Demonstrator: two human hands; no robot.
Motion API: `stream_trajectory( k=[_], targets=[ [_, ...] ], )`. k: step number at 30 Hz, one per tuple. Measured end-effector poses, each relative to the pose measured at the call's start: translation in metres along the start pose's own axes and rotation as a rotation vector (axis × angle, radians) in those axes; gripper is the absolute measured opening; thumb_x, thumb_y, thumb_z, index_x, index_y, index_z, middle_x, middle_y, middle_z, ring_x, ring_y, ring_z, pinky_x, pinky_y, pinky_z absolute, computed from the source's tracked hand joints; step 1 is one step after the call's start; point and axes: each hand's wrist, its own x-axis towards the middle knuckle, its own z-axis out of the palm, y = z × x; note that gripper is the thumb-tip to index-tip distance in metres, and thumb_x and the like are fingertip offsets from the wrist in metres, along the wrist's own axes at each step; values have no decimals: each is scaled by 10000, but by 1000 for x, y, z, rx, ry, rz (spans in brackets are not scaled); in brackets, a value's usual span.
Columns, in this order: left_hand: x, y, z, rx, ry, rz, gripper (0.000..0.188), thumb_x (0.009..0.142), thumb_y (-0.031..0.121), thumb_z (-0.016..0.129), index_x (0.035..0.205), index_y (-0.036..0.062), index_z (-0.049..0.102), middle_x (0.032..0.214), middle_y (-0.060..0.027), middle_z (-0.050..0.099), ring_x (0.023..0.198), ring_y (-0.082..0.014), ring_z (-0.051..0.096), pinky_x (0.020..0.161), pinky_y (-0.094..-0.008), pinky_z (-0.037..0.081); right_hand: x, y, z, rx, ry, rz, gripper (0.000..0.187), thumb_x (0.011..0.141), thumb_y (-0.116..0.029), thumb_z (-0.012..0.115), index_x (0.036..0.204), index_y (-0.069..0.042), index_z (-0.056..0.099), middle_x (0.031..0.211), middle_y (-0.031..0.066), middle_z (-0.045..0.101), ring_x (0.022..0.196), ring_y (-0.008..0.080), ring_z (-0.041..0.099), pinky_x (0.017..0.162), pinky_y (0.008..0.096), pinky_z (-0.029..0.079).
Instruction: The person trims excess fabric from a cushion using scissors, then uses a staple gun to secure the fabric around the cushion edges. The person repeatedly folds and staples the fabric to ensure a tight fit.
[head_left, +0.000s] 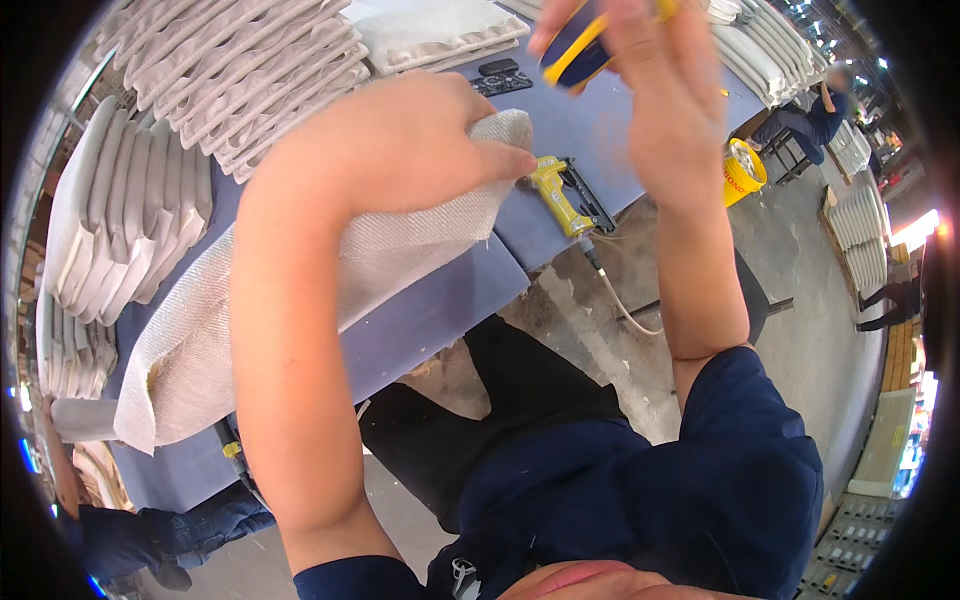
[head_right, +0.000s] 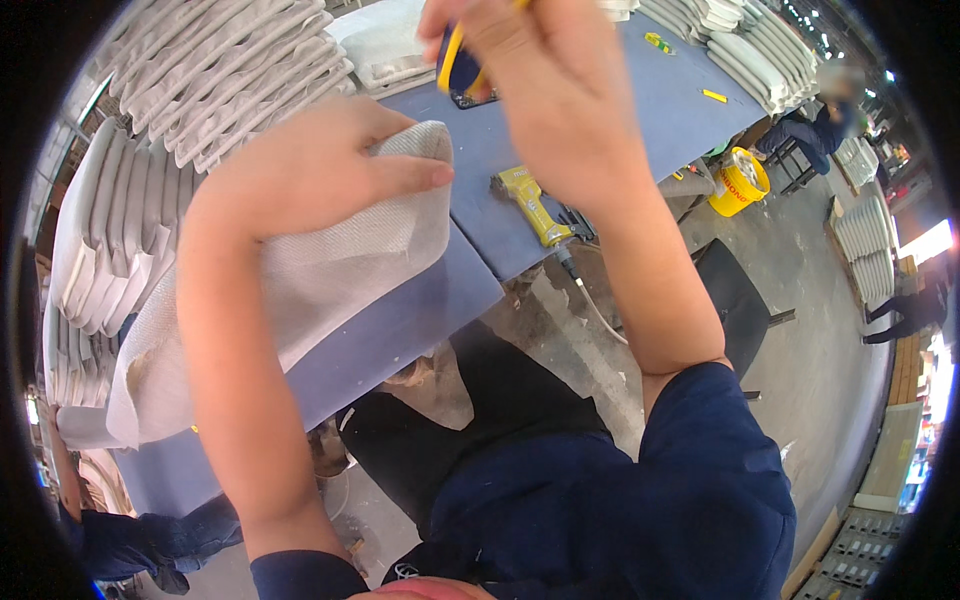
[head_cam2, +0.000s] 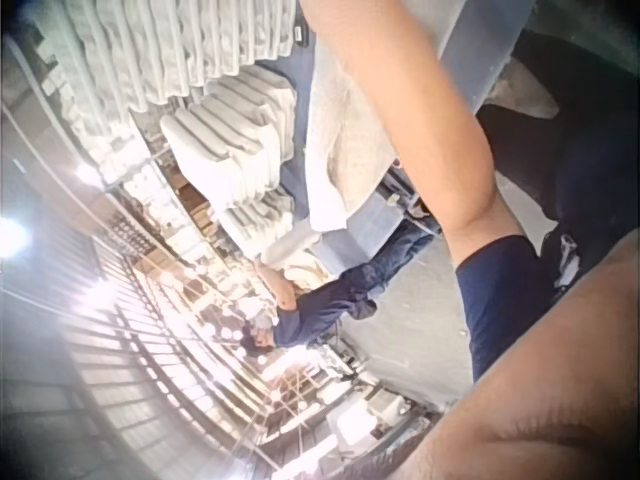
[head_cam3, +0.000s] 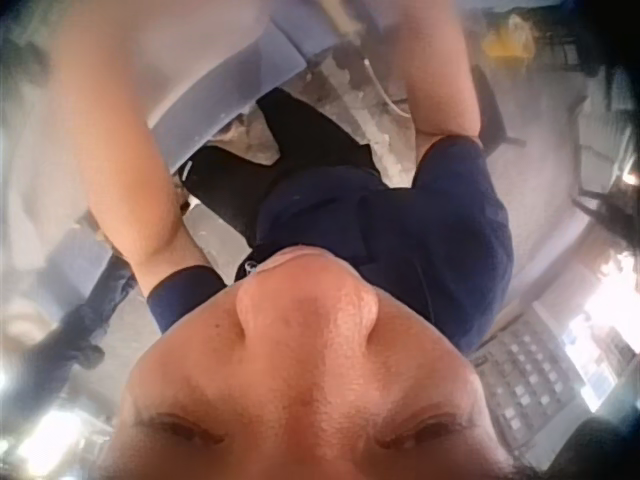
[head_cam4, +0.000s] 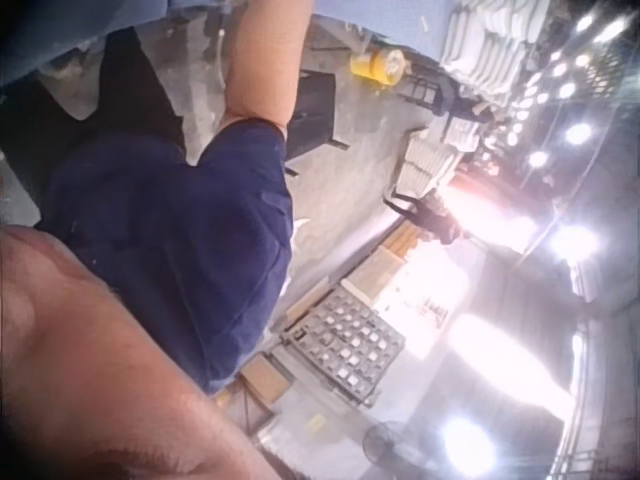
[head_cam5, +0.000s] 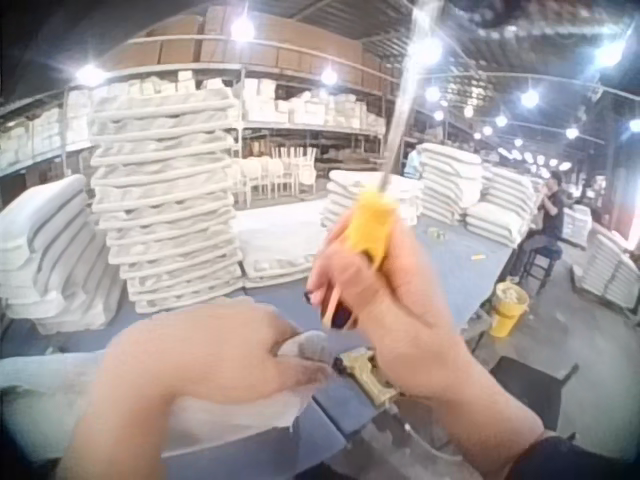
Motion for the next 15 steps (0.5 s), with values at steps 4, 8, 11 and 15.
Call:
stream_trajectory(
  k=[4, 8, 11, 15],
  targets=[
    [6, 1, 1, -42, -44, 4, 564, 944, 504, 703, 1093, -36, 767, 1070, -279, 735, 1040, -430, 692, 912, -475, 525, -1, -9, 15, 185, 194, -4, 274, 1181, -318, 439, 1279, -64, 473, 990, 62, 625, 873, 115, 601, 798, 265, 503],
    [5, 9, 2, 44, -49, -11, 550, 942, 495, 702, 1100, -28, 772, 1077, -275, 733, 1039, -430, 686, 919, -471, 525, -7, -1, 12, 171, 83, 224, 313, 1185, -368, 414, 1257, -73, 489, 1003, 54, 608, 889, 109, 569, 805, 266, 488],
    [2, 3, 5, 46, 6, 1, 545, 941, 494, 704, 1084, -28, 770, 1084, -279, 729, 1035, -438, 679, 924, -472, 526, -5, -8, 3, 238, 245, 74, 303, 1189, -350, 404, 1253, -67, 492, 1000, 40, 593, 904, 109, 554, 816, 276, 488],
    [3, 9, 9, 17, 28, 57, 571, 943, 503, 703, 1064, -52, 760, 1092, -289, 726, 1045, -448, 673, 934, -477, 525, -22, 20, 16, 277, 200, 123, 293, 1177, -315, 449, 1291, -52, 509, 1053, 88, 625, 942, 152, 598, 835, 314, 524]
  ],
)
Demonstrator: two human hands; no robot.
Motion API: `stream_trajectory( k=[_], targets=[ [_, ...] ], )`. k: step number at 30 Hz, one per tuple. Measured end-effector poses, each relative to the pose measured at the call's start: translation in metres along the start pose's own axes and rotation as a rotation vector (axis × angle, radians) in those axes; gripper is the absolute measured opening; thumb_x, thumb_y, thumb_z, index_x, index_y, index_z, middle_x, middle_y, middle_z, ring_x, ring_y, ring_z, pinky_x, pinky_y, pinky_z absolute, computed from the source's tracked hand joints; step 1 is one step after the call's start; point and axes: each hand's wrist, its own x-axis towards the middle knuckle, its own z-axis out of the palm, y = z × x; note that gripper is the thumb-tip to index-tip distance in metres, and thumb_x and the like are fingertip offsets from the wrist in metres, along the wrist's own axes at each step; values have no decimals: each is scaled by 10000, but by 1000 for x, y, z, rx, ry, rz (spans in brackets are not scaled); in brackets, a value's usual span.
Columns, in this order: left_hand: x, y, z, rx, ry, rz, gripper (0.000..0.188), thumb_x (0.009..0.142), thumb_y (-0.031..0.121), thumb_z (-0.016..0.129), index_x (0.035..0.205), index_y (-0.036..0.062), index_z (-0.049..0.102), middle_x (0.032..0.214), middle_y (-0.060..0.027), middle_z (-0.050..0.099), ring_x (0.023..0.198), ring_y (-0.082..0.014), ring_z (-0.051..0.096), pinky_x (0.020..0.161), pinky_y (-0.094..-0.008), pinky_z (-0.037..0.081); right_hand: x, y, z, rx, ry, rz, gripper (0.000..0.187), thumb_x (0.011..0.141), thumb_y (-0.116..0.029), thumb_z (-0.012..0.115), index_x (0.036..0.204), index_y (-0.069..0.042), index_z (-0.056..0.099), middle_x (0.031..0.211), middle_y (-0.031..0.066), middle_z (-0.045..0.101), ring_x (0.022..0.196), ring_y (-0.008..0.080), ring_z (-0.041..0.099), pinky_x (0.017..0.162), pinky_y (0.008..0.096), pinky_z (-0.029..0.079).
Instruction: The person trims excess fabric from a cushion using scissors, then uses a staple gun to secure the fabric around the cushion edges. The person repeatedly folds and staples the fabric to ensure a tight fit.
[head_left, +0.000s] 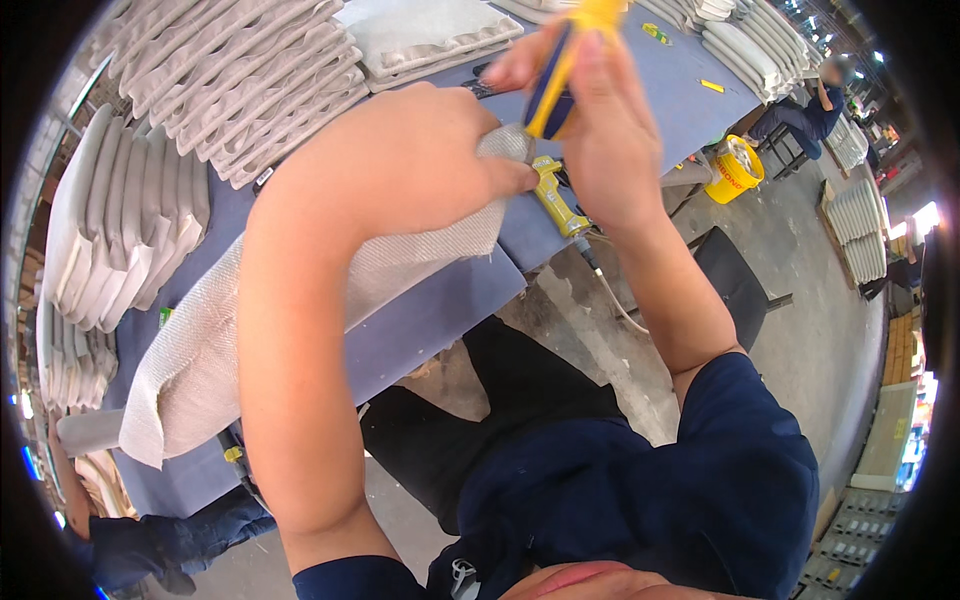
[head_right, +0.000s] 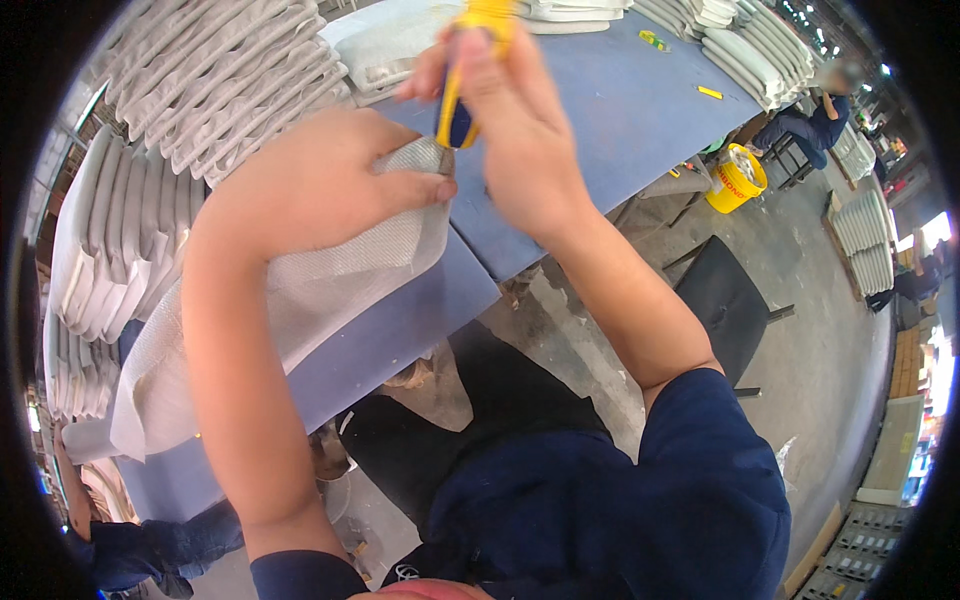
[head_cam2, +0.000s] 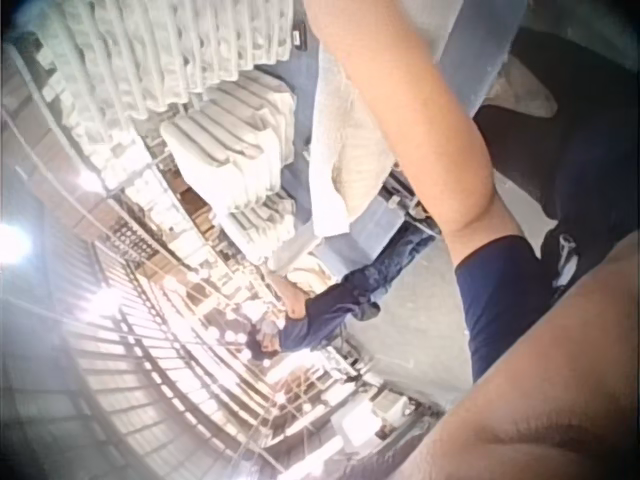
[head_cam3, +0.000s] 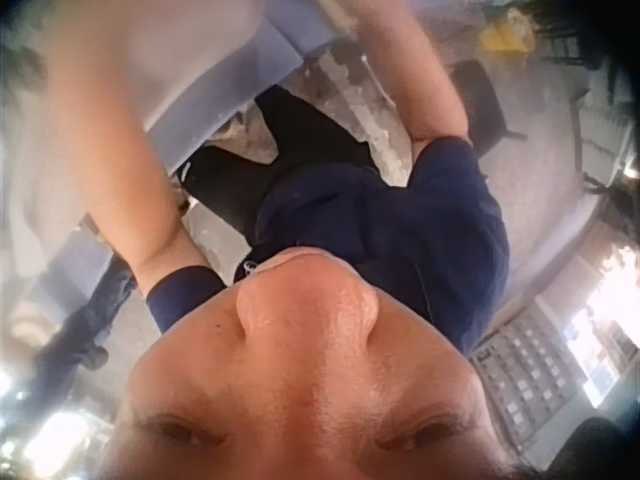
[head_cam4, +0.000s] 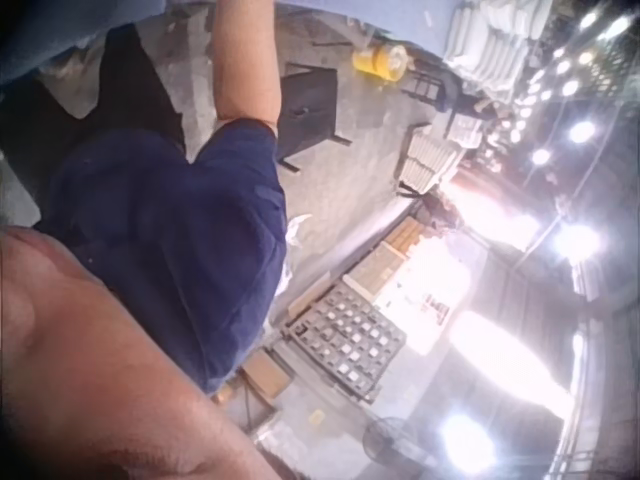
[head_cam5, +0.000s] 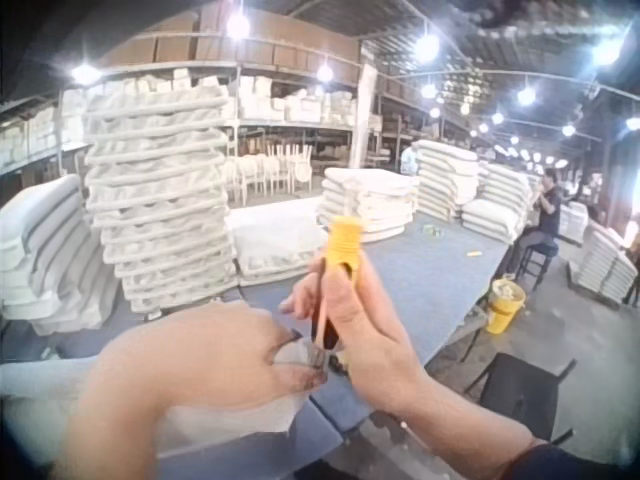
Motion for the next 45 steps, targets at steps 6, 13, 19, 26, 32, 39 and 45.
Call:
stream_trajectory(
  k=[6, 13, 19, 26, 32, 39, 45],
  targets=[
    [-5, -7, -6, 27, 7, -7, 602, 943, 510, 706, 1069, -77, 747, 1015, -302, 726, 1014, -463, 675, 909, -487, 534, -9, -23, -47, 134, 432, -265, 344, 1146, -299, 528, 1384, -51, 538, 1305, 203, 658, 1201, 279, 661, 1029, 434, 536],
    [-1, -10, 2, 9, 60, 59, 578, 955, 493, 703, 1092, -65, 757, 962, -295, 727, 946, -471, 682, 846, -497, 540, -15, -7, -47, 194, 548, -225, 270, 1109, -275, 622, 1308, -113, 536, 1235, 197, 717, 1116, 254, 702, 929, 382, 559],
    [-1, -13, 0, 61, 58, 70, 588, 965, 506, 689, 1133, -54, 758, 1012, -292, 734, 1011, -458, 682, 894, -486, 539, -21, 7, -42, 210, 244, 203, 281, 1114, -322, 610, 1259, -91, 545, 1137, 164, 739, 995, 185, 713, 943, 374, 567],
    [-8, -3, -1, 58, 56, -13, 611, 964, 537, 675, 1143, -40, 763, 1059, -285, 739, 1063, -442, 682, 942, -489, 533, -24, 1, -12, 211, 162, 246, 337, 1124, -338, 583, 1333, -82, 511, 1046, 113, 710, 951, 146, 658, 864, 302, 530],
    [-3, 6, -13, 29, -78, -100, 557, 954, 493, 682, 1090, -39, 778, 1035, -280, 747, 1048, -447, 698, 929, -496, 545, -10, -39, -32, -55, 82, -215, 312, 1142, -268, 532, 1352, -37, 523, 1034, 168, 732, 933, 193, 710, 805, 320, 576],
    [-4, -2, -7, 13, -8, -22, 552, 943, 490, 684, 1041, -44, 785, 894, -279, 735, 911, -446, 723, 849, -508, 563, 28, -40, -16, -175, 66, -282, 250, 1131, -231, 562, 1267, -22, 587, 989, 131, 751, 900, 173, 729, 765, 328, 597],
    [-8, -7, -11, 0, -7, -34, 552, 931, 491, 696, 1052, -40, 788, 897, -291, 734, 898, -447, 723, 844, -505, 567, 42, -44, 3, -326, -159, 98, 293, 1126, -296, 570, 1284, -49, 572, 973, 80, 719, 839, 116, 663, 760, 273, 527]
  ],
)
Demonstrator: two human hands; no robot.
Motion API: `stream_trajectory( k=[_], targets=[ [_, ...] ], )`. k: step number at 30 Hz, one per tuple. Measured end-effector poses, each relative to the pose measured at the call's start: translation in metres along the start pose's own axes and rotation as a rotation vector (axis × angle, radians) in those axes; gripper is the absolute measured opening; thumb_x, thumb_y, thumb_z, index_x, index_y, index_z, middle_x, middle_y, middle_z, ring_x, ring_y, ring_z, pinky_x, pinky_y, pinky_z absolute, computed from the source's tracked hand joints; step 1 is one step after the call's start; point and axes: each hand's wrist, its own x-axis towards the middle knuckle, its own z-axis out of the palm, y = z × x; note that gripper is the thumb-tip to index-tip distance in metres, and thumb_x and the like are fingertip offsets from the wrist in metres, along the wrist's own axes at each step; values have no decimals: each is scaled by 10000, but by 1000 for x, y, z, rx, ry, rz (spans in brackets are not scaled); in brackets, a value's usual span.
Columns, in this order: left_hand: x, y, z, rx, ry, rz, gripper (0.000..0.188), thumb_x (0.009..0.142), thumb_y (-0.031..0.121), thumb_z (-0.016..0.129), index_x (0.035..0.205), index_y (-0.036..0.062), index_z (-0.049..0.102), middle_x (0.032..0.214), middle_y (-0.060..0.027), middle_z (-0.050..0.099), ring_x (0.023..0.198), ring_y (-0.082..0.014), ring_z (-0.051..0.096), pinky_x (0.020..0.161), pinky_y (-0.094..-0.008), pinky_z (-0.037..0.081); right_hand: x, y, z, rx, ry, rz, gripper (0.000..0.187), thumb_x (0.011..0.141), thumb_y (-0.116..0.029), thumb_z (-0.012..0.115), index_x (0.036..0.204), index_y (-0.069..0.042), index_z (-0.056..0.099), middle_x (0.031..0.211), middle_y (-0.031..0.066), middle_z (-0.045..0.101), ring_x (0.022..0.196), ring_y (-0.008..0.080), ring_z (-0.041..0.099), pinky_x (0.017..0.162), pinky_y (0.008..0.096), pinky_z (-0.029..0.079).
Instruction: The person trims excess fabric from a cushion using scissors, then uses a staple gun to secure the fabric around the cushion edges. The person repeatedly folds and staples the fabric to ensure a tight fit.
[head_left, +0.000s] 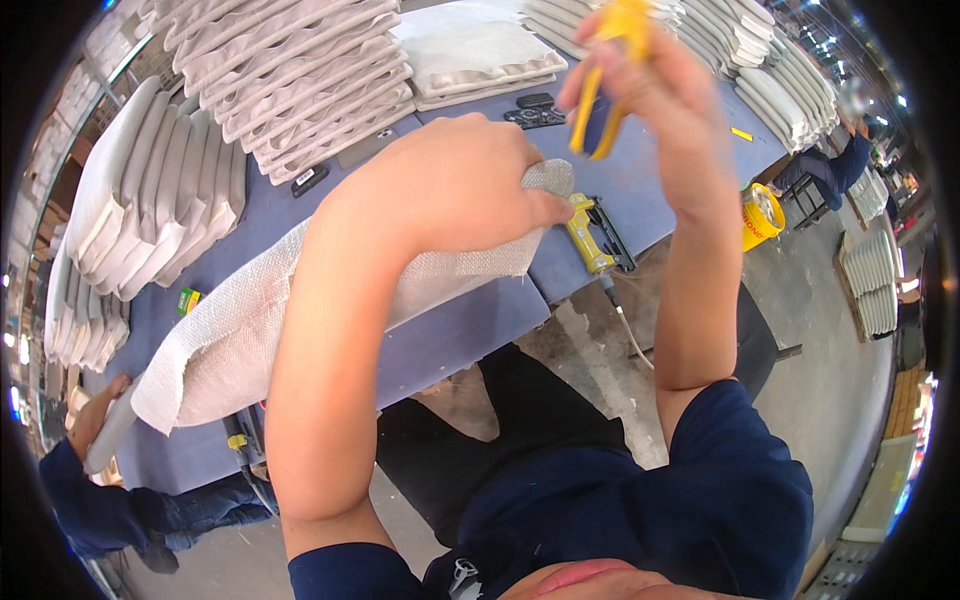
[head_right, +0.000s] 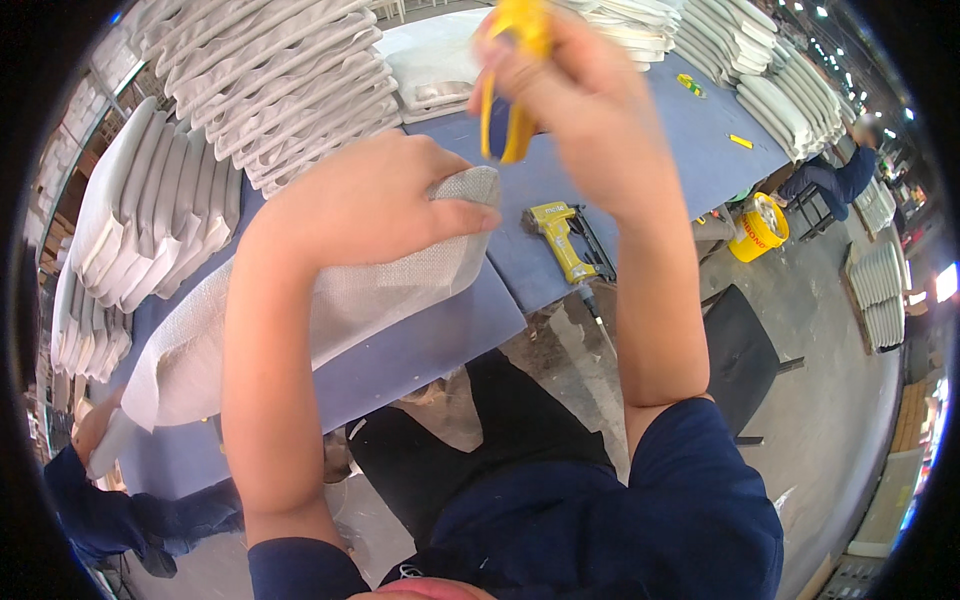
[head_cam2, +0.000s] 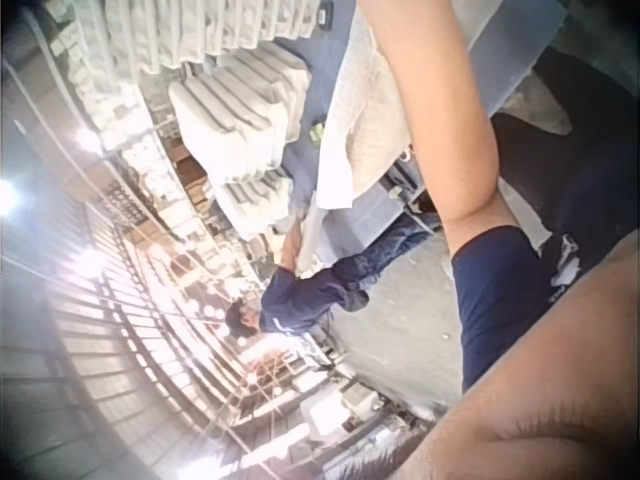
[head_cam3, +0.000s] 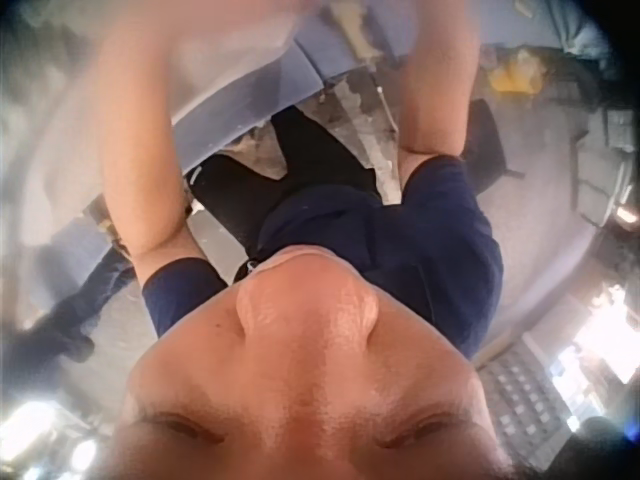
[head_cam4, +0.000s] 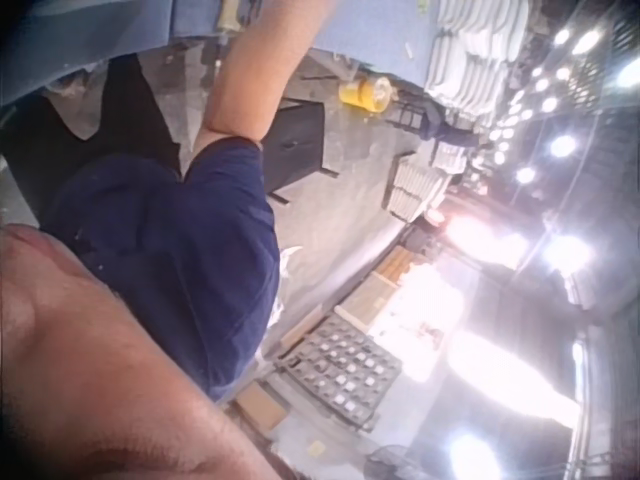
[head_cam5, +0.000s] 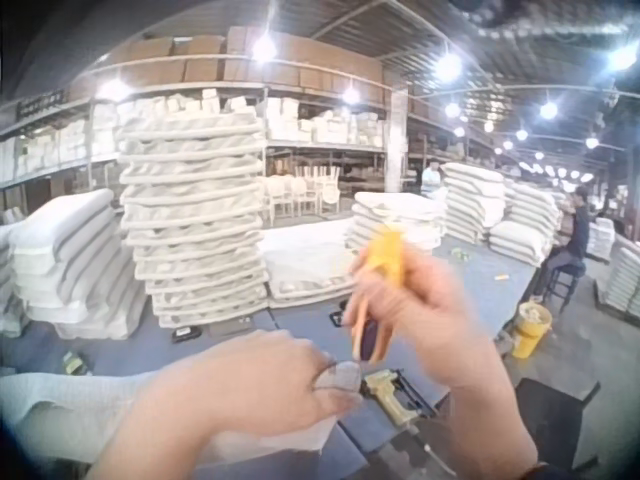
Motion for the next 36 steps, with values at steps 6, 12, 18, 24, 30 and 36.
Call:
stream_trajectory(
  k=[6, 12, 18, 24, 30, 36],
  targets=[
    [4, 0, 4, -16, 43, 5, 538, 931, 490, 701, 1066, -23, 795, 972, -275, 754, 939, -439, 730, 873, -493, 571, -9, 11, 10, -327, -75, -61, 351, 1052, -382, 675, 1099, -35, 707, 838, 43, 725, 714, 150, 644, 662, 290, 492],
    [-3, 1, 2, 8, -10, -36, 542, 942, 487, 690, 1136, -10, 785, 1139, -261, 755, 1073, -427, 715, 962, -479, 553, -20, -18, -8, 131, 177, -272, 361, 1100, -256, 578, 1356, -2, 590, 972, 112, 713, 763, 110, 610, 704, 259, 488],
    [-4, 9, 7, 38, 13, -26, 557, 945, 504, 674, 1125, -9, 790, 1148, -257, 750, 1089, -440, 703, 972, -483, 553, -10, -41, -5, 32, 408, -407, 328, 1134, -230, 537, 1375, -22, 457, 967, 138, 738, 570, 122, 639, 505, 219, 491],
    [-5, 6, 4, 30, -7, -35, 568, 934, 520, 679, 1105, -9, 796, 1128, -253, 754, 1077, -435, 708, 958, -492, 559, -9, -46, -7, -71, 346, -256, 306, 1113, -203, 582, 1343, -37, 468, 885, 116, 718, 479, 76, 549, 425, 180, 396],
    [-5, 12, 4, -9, 4, -63, 504, 920, 489, 709, 1088, 25, 811, 1051, -233, 768, 1042, -419, 719, 931, -497, 563, 13, -6, 0, -269, -39, -262, 249, 1139, -280, 536, 1285, -80, 505, 827, 52, 683, 550, 44, 538, 469, 182, 377],
    [-3, 8, 5, 12, 26, -23, 505, 909, 474, 729, 1072, 2, 804, 992, -248, 766, 1014, -423, 723, 913, -492, 568, 11, -52, 1, 40, 99, -183, 235, 1163, -328, 478, 1199, -98, 509, 805, -8, 635, 600, 43, 535, 516, 189, 397]
  ],
)
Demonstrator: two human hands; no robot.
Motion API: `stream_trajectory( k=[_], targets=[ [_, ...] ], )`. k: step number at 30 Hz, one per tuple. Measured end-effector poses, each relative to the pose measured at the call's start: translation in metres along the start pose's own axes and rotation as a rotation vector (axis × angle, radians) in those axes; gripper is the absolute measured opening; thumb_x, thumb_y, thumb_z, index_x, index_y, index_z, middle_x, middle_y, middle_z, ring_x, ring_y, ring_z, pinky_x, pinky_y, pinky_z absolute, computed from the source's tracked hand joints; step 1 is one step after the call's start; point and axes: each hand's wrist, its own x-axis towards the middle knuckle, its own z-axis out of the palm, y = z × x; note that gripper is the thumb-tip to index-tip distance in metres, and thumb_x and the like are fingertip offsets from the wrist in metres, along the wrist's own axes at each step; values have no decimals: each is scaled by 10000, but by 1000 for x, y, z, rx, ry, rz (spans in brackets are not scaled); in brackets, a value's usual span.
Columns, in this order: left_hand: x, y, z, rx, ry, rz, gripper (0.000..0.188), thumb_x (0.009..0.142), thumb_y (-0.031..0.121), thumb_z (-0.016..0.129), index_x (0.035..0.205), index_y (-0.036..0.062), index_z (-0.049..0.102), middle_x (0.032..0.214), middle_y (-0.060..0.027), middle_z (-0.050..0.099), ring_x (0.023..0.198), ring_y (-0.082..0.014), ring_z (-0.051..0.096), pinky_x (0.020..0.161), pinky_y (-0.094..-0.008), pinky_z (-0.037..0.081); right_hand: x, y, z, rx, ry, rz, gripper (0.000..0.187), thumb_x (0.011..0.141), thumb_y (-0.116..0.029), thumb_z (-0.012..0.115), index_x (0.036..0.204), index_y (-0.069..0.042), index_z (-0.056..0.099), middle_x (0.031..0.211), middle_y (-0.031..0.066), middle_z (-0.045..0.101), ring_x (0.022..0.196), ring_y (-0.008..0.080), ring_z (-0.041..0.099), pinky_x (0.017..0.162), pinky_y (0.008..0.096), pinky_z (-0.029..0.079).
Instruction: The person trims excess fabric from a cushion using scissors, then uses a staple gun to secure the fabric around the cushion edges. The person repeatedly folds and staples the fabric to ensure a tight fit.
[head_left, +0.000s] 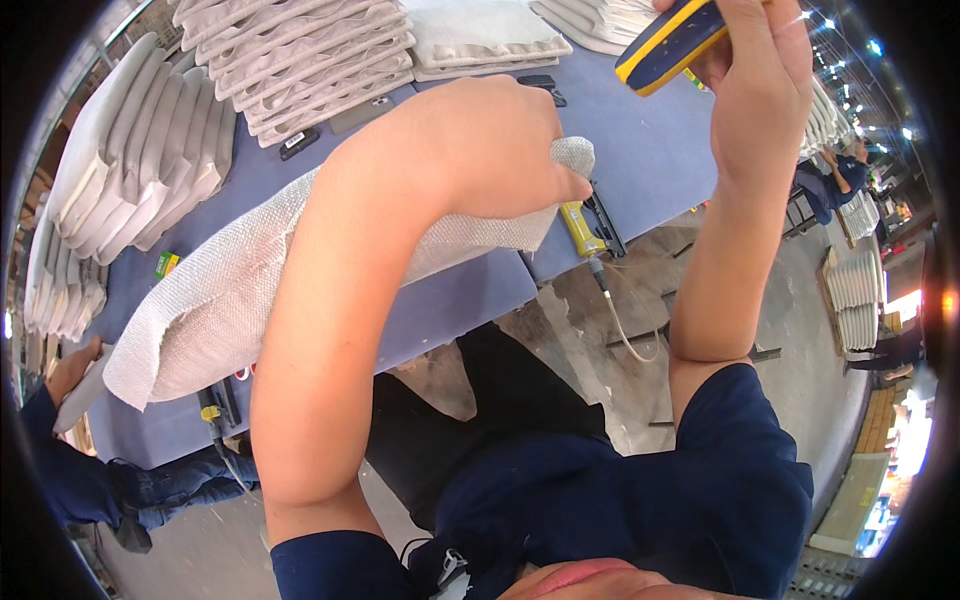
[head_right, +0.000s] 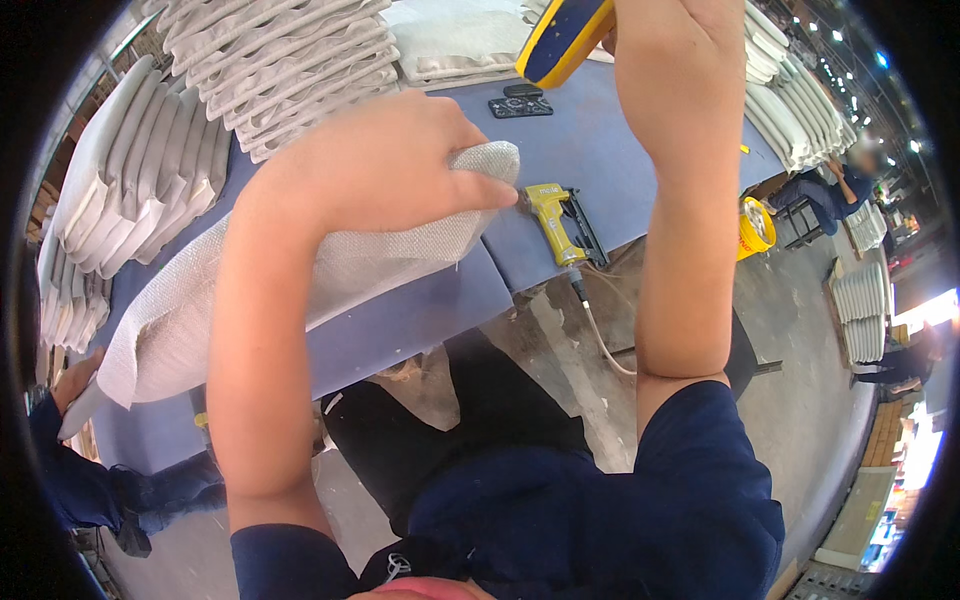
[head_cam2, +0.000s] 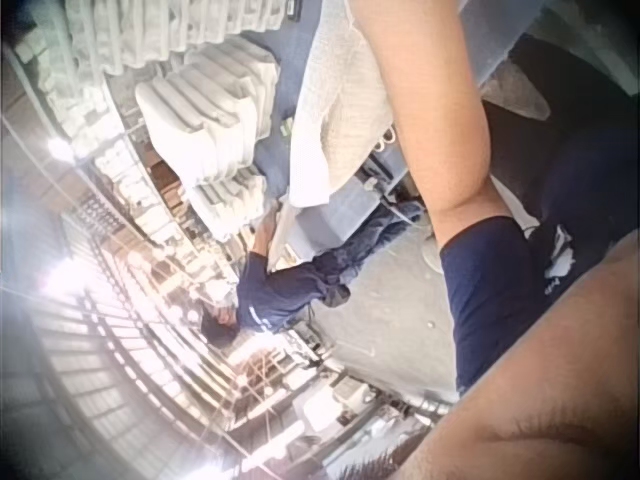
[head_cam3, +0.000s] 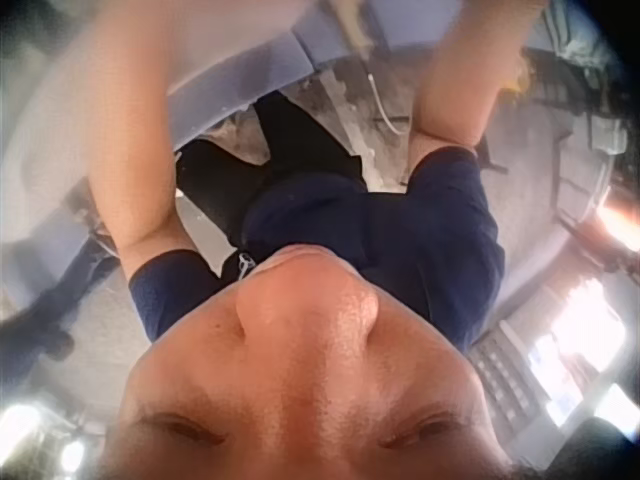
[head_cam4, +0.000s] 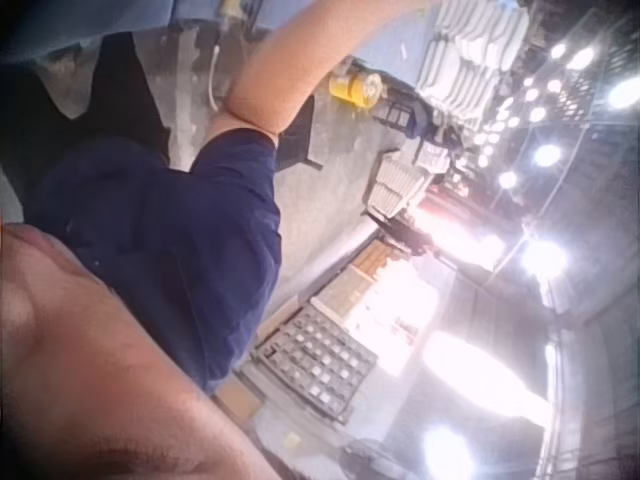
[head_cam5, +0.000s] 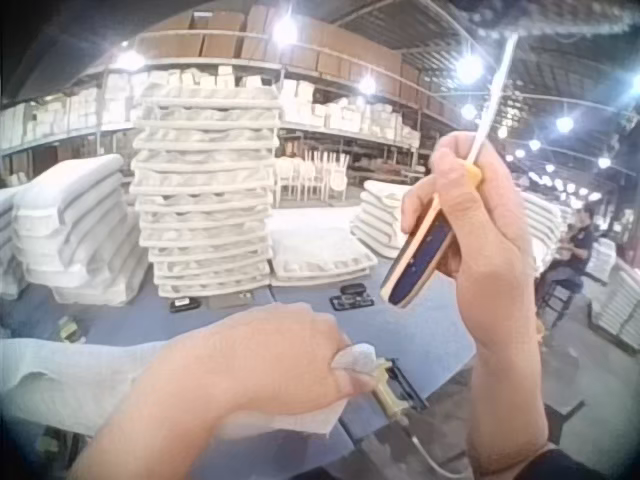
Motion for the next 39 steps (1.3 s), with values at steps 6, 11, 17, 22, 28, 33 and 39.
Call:
stream_trajectory(
  k=[6, 11, 17, 22, 28, 33, 39],
  targets=[
    [-3, -5, 11, -9, 67, -3, 515, 901, 481, 732, 1049, -7, 804, 990, -246, 766, 992, -424, 727, 904, -484, 570, -5, 67, 25, -212, -49, -72, 234, 1169, -304, 462, 1155, -86, 544, 785, -22, 621, 599, 38, 515, 516, 194, 394],
    [0, 1, 2, 5, -31, -39, 525, 896, 476, 742, 1083, -12, 797, 1007, -249, 767, 997, -429, 730, 909, -485, 572, -8, 45, -6, 70, -67, -108, 270, 1163, -329, 483, 1150, -73, 566, 757, -23, 617, 561, 33, 498, 487, 197, 372],
    [-7, 0, 11, -6, 33, -38, 518, 909, 468, 729, 1119, -1, 799, 1007, -249, 767, 992, -430, 733, 917, -485, 571, -5, 56, 13, -102, -32, 41, 343, 1146, -397, 486, 1226, -82, 596, 770, -12, 630, 527, 47, 507, 443, 208, 356],
    [-2, 0, 7, 19, -13, -28, 530, 908, 466, 727, 1107, -21, 793, 983, -252, 765, 987, -429, 734, 914, -496, 571, -17, 55, 13, -95, 225, 59, 346, 1142, -390, 483, 1285, -83, 552, 791, -1, 655, 540, 53, 523, 452, 206, 370],
    [-7, 2, 5, 0, 13, -24, 533, 904, 470, 729, 1085, -26, 794, 939, -257, 760, 948, -424, 740, 884, -502, 577, -10, 34, 0, 60, 211, 121, 290, 1154, -371, 476, 1104, -106, 582, 776, 5, 658, 475, 46, 501, 414, 210, 378],
    [-1, 3, 4, 10, -5, -13, 521, 904, 473, 727, 1067, -17, 799, 928, -250, 762, 934, -420, 742, 877, -493, 580, -30, 61, 0, -121, -129, 97, 240, 1143, -339, 512, 1252, -127, 492, 837, 63, 720, 469, 67, 535, 409, 197, 393],
    [-4, -3, 9, 16, 45, 2, 508, 915, 477, 719, 1089, 7, 802, 941, -244, 760, 950, -427, 734, 880, -489, 579, -16, 40, -16, -31, 223, 23, 251, 1157, -347, 470, 1249, -115, 496, 809, 77, 711, 468, 82, 575, 402, 194, 412]
  ],
)
